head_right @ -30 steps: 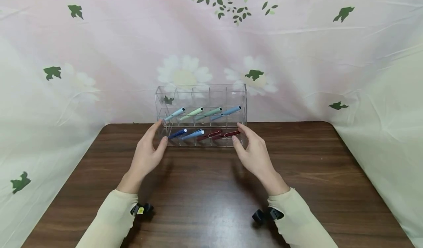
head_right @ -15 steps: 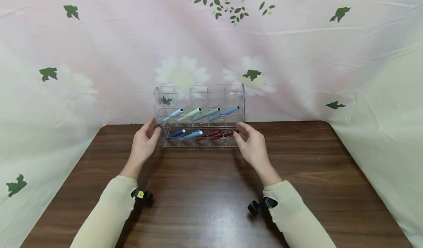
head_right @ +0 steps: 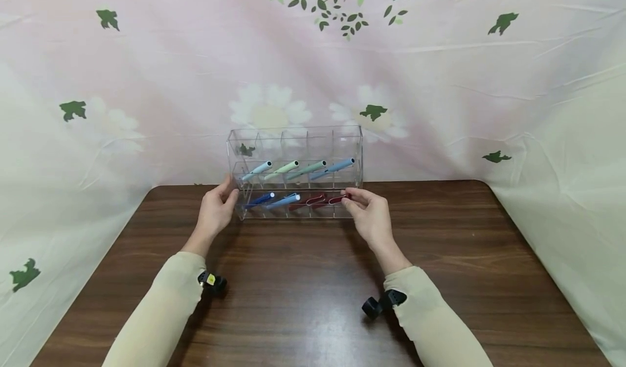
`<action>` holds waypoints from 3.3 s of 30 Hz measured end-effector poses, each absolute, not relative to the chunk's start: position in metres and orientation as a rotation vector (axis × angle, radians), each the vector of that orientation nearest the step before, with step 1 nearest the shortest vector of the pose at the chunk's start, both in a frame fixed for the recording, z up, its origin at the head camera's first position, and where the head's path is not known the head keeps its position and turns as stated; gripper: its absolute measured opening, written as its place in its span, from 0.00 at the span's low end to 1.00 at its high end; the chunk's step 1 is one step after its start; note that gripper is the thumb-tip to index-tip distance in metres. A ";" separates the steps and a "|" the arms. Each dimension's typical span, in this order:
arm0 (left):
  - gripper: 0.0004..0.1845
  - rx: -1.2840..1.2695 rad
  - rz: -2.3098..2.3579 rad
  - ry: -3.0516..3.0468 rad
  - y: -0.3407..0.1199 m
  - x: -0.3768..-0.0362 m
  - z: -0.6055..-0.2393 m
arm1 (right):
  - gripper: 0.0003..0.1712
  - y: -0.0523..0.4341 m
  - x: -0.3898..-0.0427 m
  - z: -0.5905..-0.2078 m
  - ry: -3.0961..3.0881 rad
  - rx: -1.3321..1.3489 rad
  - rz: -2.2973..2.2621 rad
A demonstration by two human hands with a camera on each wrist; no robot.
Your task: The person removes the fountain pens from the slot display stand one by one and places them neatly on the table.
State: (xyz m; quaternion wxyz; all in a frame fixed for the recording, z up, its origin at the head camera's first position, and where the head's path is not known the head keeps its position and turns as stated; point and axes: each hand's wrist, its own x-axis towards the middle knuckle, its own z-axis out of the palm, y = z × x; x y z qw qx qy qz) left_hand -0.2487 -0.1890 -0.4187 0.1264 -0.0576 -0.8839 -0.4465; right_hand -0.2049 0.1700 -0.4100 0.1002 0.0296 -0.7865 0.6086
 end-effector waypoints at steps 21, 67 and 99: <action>0.25 -0.180 -1.305 -2.601 -0.193 -0.250 -0.422 | 0.17 0.183 -0.202 -0.379 -1.841 0.105 1.954; 0.24 -0.227 -1.280 -2.576 -0.194 -0.251 -0.426 | 0.21 0.244 -0.210 -0.426 -2.608 0.072 1.322; 0.24 -0.225 -1.266 -2.598 -0.195 -0.249 -0.422 | 0.08 0.241 -0.225 -0.461 -2.805 0.180 1.027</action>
